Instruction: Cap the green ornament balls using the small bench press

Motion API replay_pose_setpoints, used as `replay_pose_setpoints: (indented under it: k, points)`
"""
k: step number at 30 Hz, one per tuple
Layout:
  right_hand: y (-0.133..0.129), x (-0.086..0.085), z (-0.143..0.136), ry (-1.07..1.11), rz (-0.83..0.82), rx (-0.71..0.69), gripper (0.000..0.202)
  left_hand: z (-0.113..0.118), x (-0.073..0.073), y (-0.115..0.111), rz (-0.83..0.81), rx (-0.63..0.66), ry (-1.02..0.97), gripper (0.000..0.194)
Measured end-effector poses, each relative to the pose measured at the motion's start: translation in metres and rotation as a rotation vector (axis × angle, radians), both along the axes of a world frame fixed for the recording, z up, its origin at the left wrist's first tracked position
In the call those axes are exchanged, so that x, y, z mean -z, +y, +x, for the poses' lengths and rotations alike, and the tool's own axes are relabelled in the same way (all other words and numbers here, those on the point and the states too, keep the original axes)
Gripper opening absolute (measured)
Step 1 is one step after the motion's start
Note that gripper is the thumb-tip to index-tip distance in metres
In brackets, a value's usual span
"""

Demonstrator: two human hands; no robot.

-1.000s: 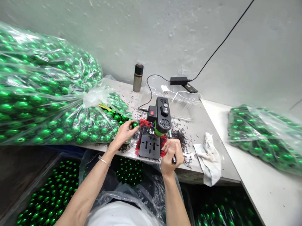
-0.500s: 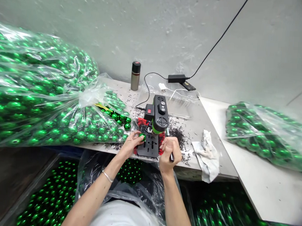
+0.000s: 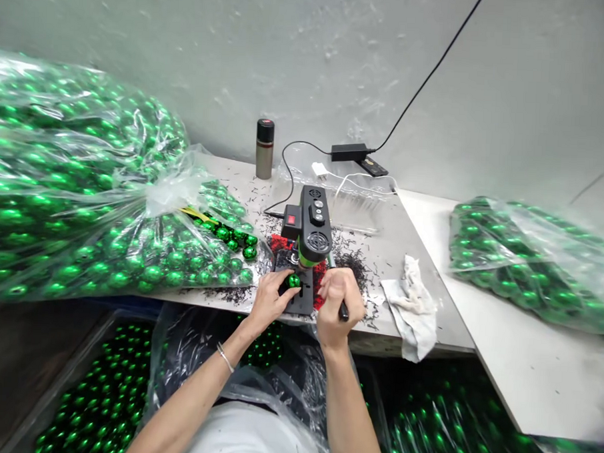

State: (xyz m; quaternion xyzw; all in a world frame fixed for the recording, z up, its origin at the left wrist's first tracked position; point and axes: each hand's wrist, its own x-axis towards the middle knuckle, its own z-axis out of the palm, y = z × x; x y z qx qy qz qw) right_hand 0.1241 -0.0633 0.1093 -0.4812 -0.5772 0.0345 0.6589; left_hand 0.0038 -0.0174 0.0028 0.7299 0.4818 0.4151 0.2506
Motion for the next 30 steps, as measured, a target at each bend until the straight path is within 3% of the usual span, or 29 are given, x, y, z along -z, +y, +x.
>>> replay_pose_setpoints:
  k: [5, 13, 17, 21, 25, 27, 30]
  points:
    - [-0.003, 0.016, -0.001, -0.028, 0.041, 0.007, 0.028, 0.002, 0.005, 0.001, 0.021, 0.006, 0.004, 0.031]
    - [0.007, 0.069, 0.003, -0.131, 0.213, 0.037, 0.034, 0.002, 0.009, 0.001, 0.029, 0.014, 0.015, 0.032]
    - [0.011, 0.082, 0.002, -0.103, 0.216, 0.048, 0.035, 0.003, 0.007, 0.001, 0.029, 0.018, -0.007, 0.032]
    - [0.013, 0.086, 0.004, -0.113, 0.259, 0.018, 0.033, 0.003, 0.004, -0.001, 0.026, 0.025, -0.026, 0.031]
    - [0.011, 0.081, 0.010, -0.297, 0.253, -0.028, 0.030, 0.004, 0.002, 0.000, 0.022, 0.028, -0.032, 0.031]
    - [0.008, 0.072, 0.011, -0.297, 0.247, -0.040, 0.031, 0.005, 0.003, 0.002, 0.022, 0.027, -0.037, 0.030]
    - [0.004, 0.044, 0.010, -0.156, 0.181, -0.023, 0.032, 0.005, 0.004, 0.000, 0.022, 0.014, -0.054, 0.031]
